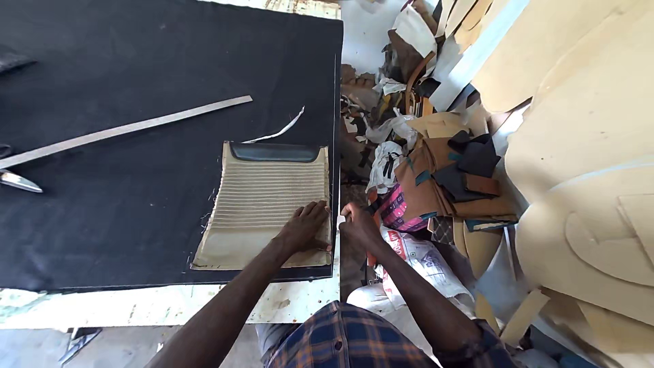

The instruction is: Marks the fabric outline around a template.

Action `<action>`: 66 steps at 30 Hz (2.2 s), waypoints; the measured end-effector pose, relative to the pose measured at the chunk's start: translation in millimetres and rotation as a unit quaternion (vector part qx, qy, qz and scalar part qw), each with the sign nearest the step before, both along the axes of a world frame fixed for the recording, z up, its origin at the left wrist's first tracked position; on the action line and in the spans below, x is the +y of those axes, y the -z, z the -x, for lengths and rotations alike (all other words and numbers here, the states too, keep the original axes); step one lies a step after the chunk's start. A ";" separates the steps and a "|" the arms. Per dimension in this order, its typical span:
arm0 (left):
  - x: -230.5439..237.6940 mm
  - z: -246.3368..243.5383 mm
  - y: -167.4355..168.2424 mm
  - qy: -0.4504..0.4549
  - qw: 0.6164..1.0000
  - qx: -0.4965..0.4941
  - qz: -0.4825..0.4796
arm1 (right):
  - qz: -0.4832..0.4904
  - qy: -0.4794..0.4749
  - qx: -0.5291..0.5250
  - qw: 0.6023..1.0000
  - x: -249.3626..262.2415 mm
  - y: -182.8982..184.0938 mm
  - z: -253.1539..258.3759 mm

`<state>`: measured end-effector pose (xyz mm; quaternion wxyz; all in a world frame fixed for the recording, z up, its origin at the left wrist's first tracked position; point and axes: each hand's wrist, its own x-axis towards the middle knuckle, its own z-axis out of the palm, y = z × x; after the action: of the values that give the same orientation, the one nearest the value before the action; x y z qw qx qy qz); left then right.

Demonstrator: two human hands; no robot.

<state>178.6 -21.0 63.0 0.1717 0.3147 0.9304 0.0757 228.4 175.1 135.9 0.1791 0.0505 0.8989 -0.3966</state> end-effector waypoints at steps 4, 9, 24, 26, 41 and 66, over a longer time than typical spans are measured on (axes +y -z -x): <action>-2.8 -11.5 2.1 -0.018 0.998 0.018 -0.060 | 0.035 -0.010 0.054 0.998 8.4 57.0 38.1; -6.6 -21.2 7.4 -0.009 0.996 0.053 -0.074 | -0.022 0.025 0.004 0.999 -7.4 44.7 50.0; -11.6 -23.9 15.1 0.005 0.997 0.062 -0.050 | -0.084 -0.060 0.095 0.990 -9.4 54.5 57.3; -11.4 -24.1 14.3 0.005 0.997 0.063 -0.048 | -0.094 -0.074 0.087 0.989 -10.1 52.9 55.9; -10.3 -24.7 12.3 0.002 0.996 0.058 -0.064 | -0.109 -0.123 0.067 0.984 -11.8 44.1 34.8; -11.2 -27.0 11.4 0.001 0.997 0.058 -0.056 | -0.034 -0.080 0.055 0.995 -6.9 2.2 -6.0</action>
<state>205.6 -32.2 51.6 0.0993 0.3284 0.9329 0.1094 234.4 168.2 133.7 0.1589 -0.0373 0.9216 -0.3521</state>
